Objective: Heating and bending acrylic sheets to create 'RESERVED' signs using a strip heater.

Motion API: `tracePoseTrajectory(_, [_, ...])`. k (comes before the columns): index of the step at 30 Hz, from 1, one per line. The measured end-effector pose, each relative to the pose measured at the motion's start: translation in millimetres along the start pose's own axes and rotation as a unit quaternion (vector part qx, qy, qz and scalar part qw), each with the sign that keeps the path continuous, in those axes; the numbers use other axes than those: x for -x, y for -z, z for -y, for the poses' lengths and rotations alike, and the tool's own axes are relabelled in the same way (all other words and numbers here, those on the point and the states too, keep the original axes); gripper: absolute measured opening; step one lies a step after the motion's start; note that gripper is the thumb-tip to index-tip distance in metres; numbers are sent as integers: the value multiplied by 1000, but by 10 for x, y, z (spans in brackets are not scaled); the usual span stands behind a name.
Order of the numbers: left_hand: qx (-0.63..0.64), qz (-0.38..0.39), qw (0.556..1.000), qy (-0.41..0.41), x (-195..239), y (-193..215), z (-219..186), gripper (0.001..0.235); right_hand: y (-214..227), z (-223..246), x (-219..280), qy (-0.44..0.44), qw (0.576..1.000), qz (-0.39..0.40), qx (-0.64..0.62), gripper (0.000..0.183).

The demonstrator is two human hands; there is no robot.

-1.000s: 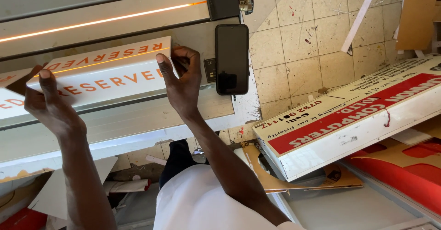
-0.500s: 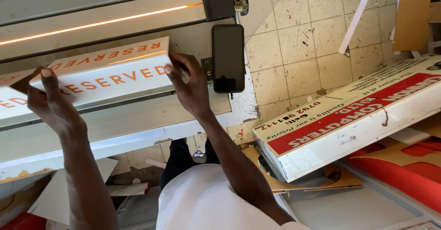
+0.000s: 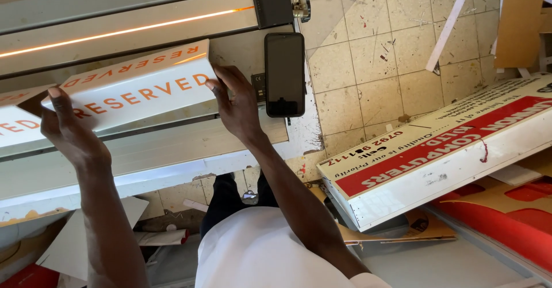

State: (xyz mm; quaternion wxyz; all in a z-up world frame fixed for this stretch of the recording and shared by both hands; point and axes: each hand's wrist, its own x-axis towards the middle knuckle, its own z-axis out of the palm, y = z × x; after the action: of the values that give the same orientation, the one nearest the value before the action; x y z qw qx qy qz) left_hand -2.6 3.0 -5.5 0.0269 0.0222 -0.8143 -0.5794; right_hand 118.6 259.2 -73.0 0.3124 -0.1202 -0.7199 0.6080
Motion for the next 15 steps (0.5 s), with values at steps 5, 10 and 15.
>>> tracePoseTrajectory(5, [10, -8, 1000, 5, -12, -34, -22, 64, 63, -27, -74, -24, 999, 26, -15, 49])
tracePoseTrajectory(10, [-15, -15, 1000, 11, 32, -60, -93, 65, 86, -31, -45, -48, 996, 13, -69, 67])
tracePoseTrajectory(15, [7, -56, 998, -11, 77, -113, -121, 67, 147, 47, -92, -5, 998, 40, -37, 59])
